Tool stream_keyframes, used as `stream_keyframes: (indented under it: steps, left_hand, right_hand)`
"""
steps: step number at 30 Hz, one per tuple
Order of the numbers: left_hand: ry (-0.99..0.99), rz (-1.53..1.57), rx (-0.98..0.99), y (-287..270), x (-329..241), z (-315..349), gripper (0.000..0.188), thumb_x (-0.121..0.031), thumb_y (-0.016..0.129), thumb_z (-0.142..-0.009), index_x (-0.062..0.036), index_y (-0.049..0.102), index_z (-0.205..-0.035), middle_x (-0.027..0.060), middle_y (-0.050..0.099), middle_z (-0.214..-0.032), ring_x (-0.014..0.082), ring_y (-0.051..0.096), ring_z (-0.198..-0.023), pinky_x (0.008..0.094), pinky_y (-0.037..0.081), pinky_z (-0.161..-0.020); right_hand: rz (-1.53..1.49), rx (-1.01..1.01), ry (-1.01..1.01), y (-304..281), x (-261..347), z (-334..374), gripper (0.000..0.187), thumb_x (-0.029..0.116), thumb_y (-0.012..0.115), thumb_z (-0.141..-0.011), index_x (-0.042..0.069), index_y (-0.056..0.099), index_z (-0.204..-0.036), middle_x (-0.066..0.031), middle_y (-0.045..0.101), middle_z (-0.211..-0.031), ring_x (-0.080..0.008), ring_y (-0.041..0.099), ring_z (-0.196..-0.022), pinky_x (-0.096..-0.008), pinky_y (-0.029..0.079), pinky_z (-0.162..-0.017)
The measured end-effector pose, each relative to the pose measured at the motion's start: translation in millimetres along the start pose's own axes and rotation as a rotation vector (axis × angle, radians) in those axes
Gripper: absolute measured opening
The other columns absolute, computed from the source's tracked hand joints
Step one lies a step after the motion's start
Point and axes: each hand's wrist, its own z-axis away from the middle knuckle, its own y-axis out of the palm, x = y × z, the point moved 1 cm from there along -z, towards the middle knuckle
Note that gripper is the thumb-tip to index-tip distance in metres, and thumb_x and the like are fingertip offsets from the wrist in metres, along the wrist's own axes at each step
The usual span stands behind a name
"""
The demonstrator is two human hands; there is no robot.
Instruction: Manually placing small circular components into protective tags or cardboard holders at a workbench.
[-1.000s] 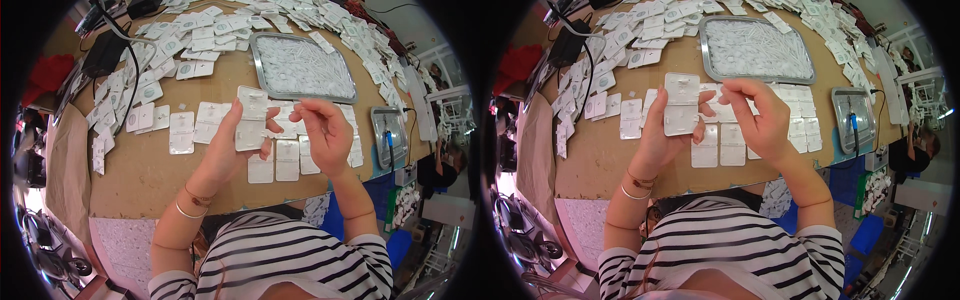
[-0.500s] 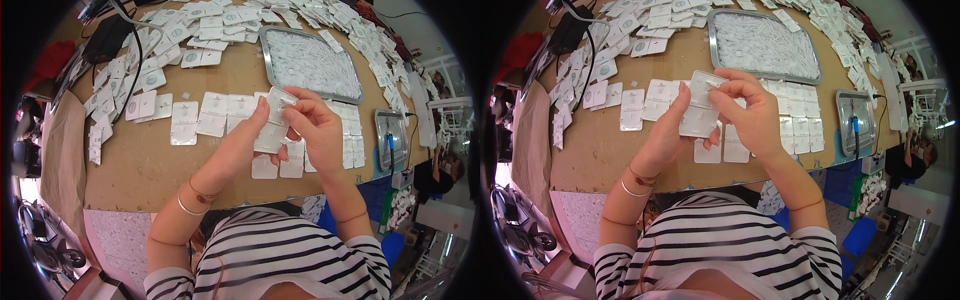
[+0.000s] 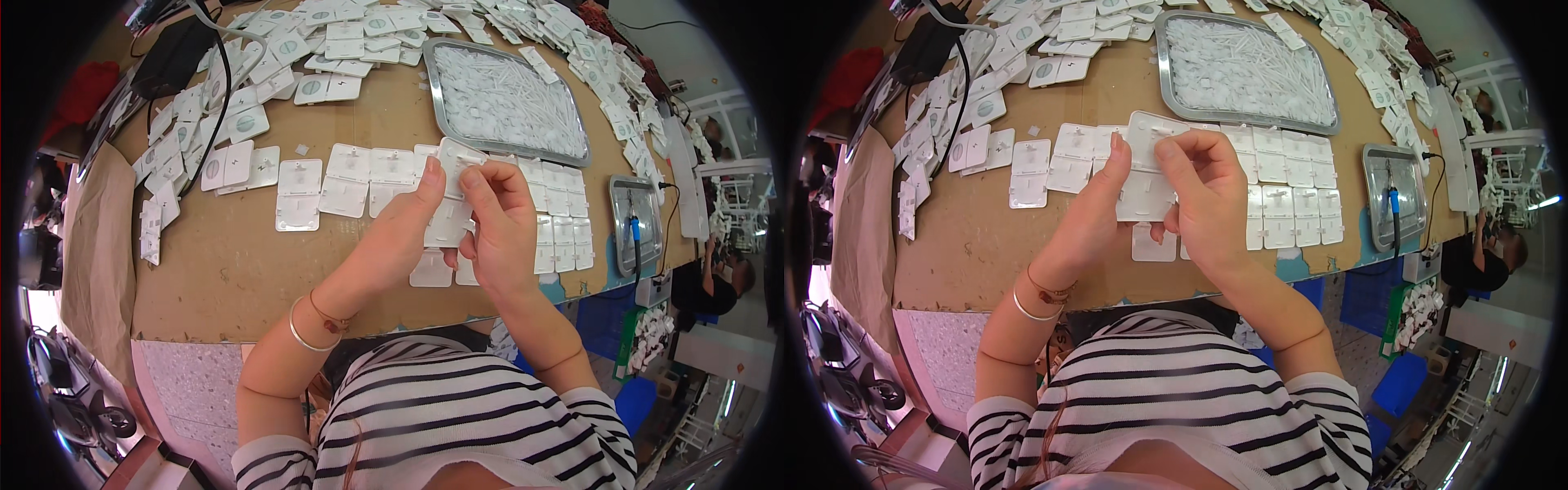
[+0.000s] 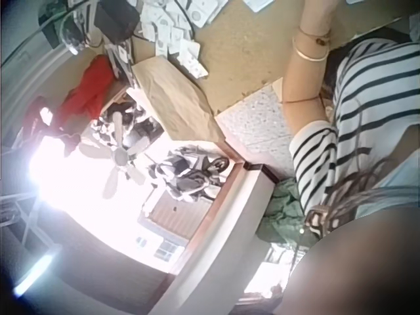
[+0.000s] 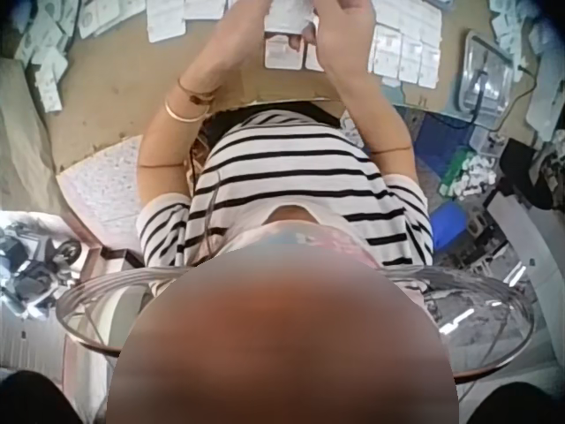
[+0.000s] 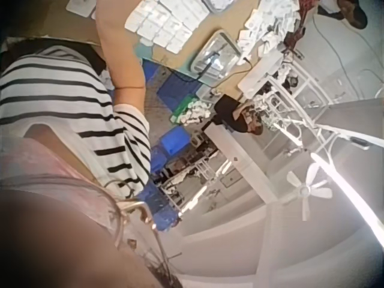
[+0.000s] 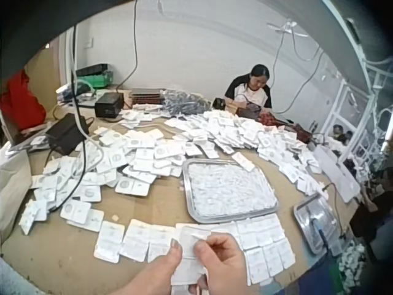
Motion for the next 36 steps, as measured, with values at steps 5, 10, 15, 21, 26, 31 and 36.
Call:
stream_keyframes:
  steps: [5,10,15,21,26,31,36]
  left_hand:
    - [0.027,-0.132,-0.092,9,-6,8,0.074,-0.057,0.018,-0.095,0.0006,0.060,-0.078,0.0063,0.059,-0.067,0.0119,0.054,-0.058,0.0240,0.045,-0.057]
    - [0.291,-0.201,-0.094,14,-6,9,0.056,-0.046,0.029,-0.098,0.0017,0.056,-0.086,0.0066,0.059,-0.072,0.0134,0.053,-0.058,0.0260,0.045,-0.055]
    - [0.231,-0.491,-0.392,5,-6,22,0.031,-0.029,0.049,-0.095,0.0011,0.053,-0.088,0.0078,0.061,-0.079,0.0098,0.055,-0.065,0.0251,0.046,-0.053]
    - [0.363,-0.221,-0.448,15,9,46,0.017,-0.012,0.062,-0.087,0.0021,0.054,-0.090,0.0067,0.063,-0.085,0.0071,0.057,-0.073,0.0222,0.047,-0.059]
    - [0.551,-0.109,-0.453,9,22,64,0.016,-0.009,0.064,-0.085,0.0025,0.056,-0.092,0.0052,0.062,-0.085,0.0065,0.056,-0.074,0.0206,0.046,-0.061]
    - [0.388,-0.189,-0.563,3,27,84,0.013,-0.010,0.065,-0.085,0.0017,0.059,-0.088,0.0011,0.061,-0.078,0.0053,0.054,-0.070,0.0202,0.042,-0.057]
    - [0.029,-0.606,-0.555,-23,29,96,0.028,-0.025,0.063,-0.085,0.0030,0.060,-0.084,0.0067,0.061,-0.067,0.0125,0.056,-0.058,0.0263,0.043,-0.052]
  right_hand:
    - [-0.044,-0.094,-0.070,5,-1,2,0.025,0.009,0.061,-0.086,0.008,0.043,-0.103,-0.0045,0.055,-0.091,-0.0083,0.056,-0.063,-0.0221,0.040,-0.034]
    - [-0.061,-0.059,-0.134,0,3,2,0.032,0.006,0.062,-0.084,0.006,0.041,-0.108,-0.0046,0.056,-0.092,-0.0103,0.057,-0.075,-0.0234,0.049,-0.055]
    - [0.212,0.133,-0.041,-14,0,14,0.018,0.005,0.063,-0.084,-0.001,0.056,-0.100,-0.0051,0.062,-0.091,-0.0096,0.058,-0.084,-0.0234,0.047,-0.078]
    - [-0.005,0.162,0.018,-14,-13,28,0.009,0.005,0.062,-0.085,0.001,0.059,-0.092,-0.0044,0.063,-0.089,-0.0085,0.057,-0.085,-0.0234,0.045,-0.078]
    - [-0.131,0.209,0.051,-3,-28,42,0.006,0.004,0.062,-0.084,0.002,0.057,-0.088,-0.0035,0.062,-0.088,-0.0081,0.056,-0.083,-0.0229,0.044,-0.078]
    - [0.113,0.264,0.145,-1,-37,46,0.010,0.010,0.065,-0.083,0.003,0.057,-0.085,-0.0027,0.062,-0.085,-0.0063,0.055,-0.077,-0.0225,0.044,-0.071]
    - [0.737,0.371,-0.035,-9,-22,46,0.017,0.015,0.070,-0.079,0.001,0.063,-0.086,-0.0039,0.062,-0.082,-0.0078,0.054,-0.069,-0.0237,0.044,-0.063]
